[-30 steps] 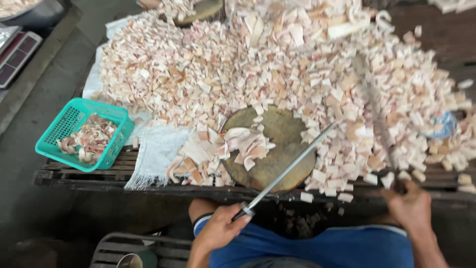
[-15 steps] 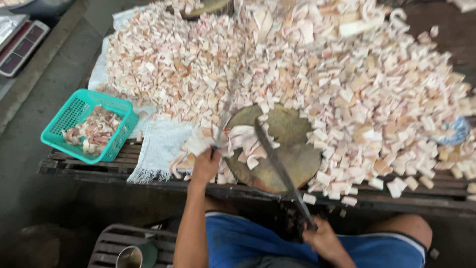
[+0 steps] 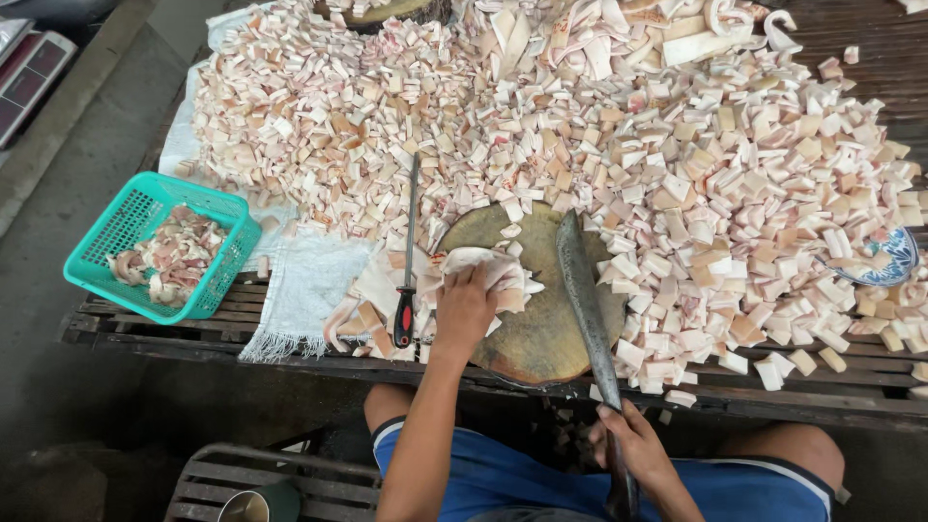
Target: The person is using a large cleaver to chop pieces of animal skin into smaller bits on a wooden cutting board.
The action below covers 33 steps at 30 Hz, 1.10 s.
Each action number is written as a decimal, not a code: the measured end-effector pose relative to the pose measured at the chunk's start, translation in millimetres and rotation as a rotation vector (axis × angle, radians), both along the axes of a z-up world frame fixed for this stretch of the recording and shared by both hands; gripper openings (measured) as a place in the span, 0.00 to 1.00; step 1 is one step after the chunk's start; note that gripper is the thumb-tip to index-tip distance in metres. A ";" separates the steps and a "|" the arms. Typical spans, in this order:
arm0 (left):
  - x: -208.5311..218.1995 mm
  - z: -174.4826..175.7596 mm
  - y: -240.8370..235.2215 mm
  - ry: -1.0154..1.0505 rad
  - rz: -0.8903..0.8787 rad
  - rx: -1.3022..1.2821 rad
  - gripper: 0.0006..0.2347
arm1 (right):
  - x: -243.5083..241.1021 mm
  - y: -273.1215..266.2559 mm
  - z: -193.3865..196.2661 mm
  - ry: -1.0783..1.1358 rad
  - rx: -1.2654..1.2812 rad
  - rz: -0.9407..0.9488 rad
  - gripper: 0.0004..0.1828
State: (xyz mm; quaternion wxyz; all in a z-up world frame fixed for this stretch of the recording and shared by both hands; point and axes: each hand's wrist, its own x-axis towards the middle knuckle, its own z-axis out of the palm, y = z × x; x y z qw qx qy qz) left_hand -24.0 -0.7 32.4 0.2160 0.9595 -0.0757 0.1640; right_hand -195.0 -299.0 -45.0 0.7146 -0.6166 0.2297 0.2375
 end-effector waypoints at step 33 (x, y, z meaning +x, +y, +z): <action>-57.0 -70.7 -90.7 0.609 -0.022 -1.772 0.24 | -10.3 -36.6 63.8 -0.357 -0.514 -0.123 0.30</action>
